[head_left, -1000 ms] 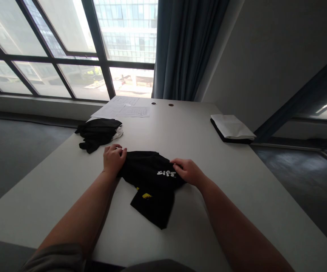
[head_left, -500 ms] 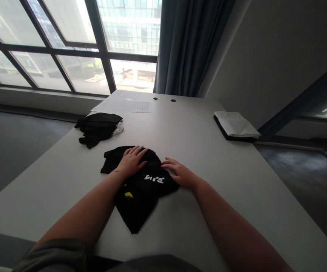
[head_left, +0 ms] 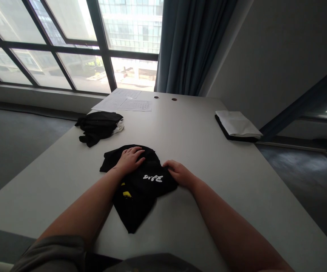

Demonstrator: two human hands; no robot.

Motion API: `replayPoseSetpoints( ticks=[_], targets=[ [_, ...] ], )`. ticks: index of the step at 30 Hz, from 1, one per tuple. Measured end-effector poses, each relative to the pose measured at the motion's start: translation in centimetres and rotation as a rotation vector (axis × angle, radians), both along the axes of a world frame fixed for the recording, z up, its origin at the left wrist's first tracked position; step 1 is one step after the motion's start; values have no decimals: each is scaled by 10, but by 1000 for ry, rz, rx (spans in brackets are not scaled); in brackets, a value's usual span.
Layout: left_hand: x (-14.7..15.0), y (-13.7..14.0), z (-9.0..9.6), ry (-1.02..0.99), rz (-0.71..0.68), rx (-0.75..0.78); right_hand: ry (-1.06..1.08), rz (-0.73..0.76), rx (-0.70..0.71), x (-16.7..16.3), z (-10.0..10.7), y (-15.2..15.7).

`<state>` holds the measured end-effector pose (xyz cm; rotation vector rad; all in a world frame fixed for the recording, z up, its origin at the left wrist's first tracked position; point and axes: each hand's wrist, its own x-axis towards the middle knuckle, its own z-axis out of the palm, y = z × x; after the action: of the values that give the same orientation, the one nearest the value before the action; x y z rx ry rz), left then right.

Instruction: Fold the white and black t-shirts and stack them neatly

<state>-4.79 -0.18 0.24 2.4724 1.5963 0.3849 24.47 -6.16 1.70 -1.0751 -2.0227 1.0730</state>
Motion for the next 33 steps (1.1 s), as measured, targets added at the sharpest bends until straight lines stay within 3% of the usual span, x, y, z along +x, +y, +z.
replayPoseSetpoints(
  ticks=[2, 7, 11, 15, 18, 23, 28, 33],
  targets=[
    [-1, 0, 0, -6, 1, -1, 14, 59, -104, -2, 3, -3],
    [-1, 1, 0, -15, 7, -3, 343, 72, -394, -14, 4, -13],
    [-1, 2, -2, -26, -6, -5, 567, 178, -719, -12, 5, -15],
    [-2, 3, -3, -32, -15, -2, 614, 213, -821, -4, 8, -13],
    [-2, 2, -2, -35, -8, 1, 470, 283, -767, -3, 11, -15],
    [-2, 2, -1, -33, -2, -5, 178, 436, -476, -11, 18, -24],
    [-2, 3, -1, -25, -6, -9, -153, 362, -162, -17, 29, -29],
    [-4, 4, -1, -6, 1, -3, -436, 291, 65, -28, 40, -37]
  ],
)
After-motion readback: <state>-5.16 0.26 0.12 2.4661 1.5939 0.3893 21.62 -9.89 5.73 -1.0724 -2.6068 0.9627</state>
